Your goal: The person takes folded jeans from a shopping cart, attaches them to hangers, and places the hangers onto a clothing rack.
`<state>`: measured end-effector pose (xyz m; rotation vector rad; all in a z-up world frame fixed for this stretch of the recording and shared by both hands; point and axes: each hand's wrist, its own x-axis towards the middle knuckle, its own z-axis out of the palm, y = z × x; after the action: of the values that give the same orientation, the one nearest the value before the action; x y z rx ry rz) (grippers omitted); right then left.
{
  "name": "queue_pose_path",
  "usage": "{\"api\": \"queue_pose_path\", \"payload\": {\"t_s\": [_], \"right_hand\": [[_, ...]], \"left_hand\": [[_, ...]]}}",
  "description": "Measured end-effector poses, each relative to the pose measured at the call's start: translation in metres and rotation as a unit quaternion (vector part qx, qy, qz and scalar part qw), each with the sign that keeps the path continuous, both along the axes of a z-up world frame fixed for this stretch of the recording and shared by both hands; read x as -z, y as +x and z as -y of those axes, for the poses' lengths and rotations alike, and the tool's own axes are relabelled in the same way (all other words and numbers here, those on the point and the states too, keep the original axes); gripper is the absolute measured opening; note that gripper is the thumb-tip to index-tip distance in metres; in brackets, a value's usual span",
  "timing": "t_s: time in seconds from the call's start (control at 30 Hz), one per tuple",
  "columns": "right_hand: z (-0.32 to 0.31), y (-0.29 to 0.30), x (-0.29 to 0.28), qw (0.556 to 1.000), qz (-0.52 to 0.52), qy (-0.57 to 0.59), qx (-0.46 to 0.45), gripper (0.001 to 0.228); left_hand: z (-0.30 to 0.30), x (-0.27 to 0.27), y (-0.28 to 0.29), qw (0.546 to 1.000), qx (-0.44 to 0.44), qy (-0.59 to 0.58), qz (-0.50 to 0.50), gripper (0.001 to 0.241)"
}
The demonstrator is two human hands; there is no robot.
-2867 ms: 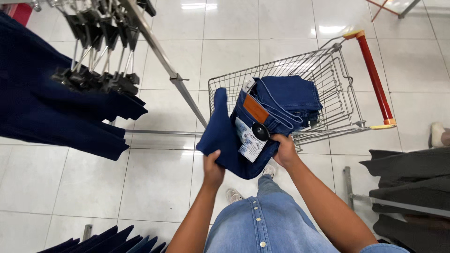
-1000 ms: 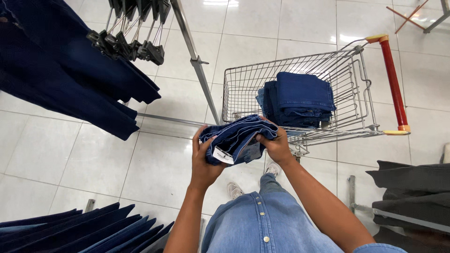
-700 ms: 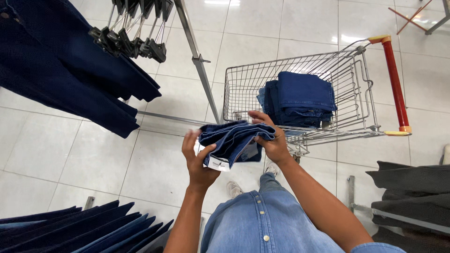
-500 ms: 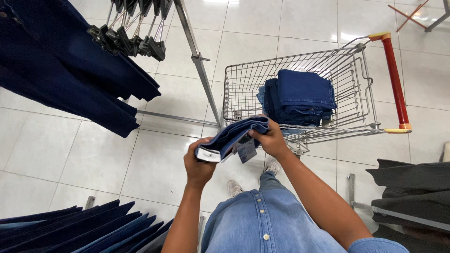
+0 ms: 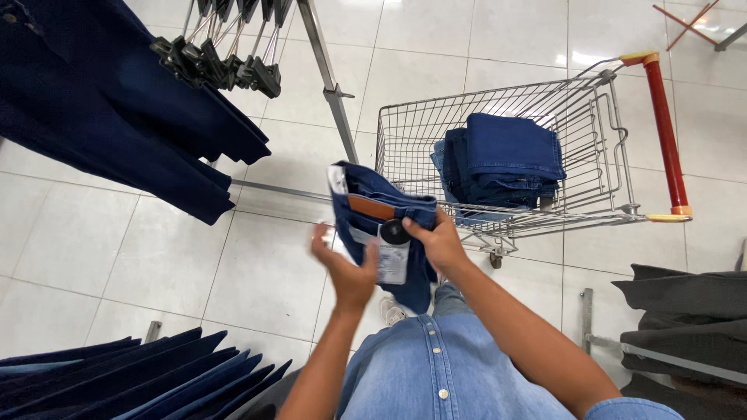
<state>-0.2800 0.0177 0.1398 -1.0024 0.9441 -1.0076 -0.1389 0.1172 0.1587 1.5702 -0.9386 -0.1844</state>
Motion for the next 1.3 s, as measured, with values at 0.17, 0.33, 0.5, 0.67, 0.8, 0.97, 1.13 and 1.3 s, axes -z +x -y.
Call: {"api": "queue_pose_path", "payload": {"t_s": [0.17,0.33,0.5,0.67,0.8,0.97,1.13,1.3], "right_hand": [[-0.041,0.0,-0.043,0.982,-0.014,0.186,0.013,0.027],[-0.027,-0.016,-0.018,0.979,0.15,0.047,-0.133,0.065],[-0.017,-0.023,-0.024,0.998,0.049,0.041,-0.006,0.019],[0.025,-0.094,-0.01,0.989,-0.126,-0.07,-0.013,0.027],[0.055,-0.144,-0.006,0.966,-0.206,-0.15,0.042,0.015],[0.057,-0.157,-0.013,0.93,-0.276,-0.217,0.114,0.012],[0.063,-0.144,-0.018,0.836,-0.291,-0.444,0.135,0.026],[0.037,-0.112,-0.013,0.657,-0.47,-0.579,0.112,0.044]], "left_hand": [[-0.003,-0.016,-0.033,0.971,0.233,0.038,-0.028,0.104],[0.003,-0.009,-0.027,0.963,0.256,0.044,-0.067,0.11],[0.016,0.006,-0.022,0.975,0.176,-0.013,-0.135,0.047],[0.022,0.025,0.02,0.963,0.098,0.016,-0.251,0.026],[0.027,0.0,0.063,0.977,0.072,-0.02,-0.202,0.018],[0.023,-0.013,0.078,0.985,0.121,0.004,-0.119,0.029],[0.028,-0.047,0.058,0.981,0.17,-0.005,-0.098,0.024],[0.025,-0.029,0.055,0.976,0.196,0.011,-0.093,0.021]]}}
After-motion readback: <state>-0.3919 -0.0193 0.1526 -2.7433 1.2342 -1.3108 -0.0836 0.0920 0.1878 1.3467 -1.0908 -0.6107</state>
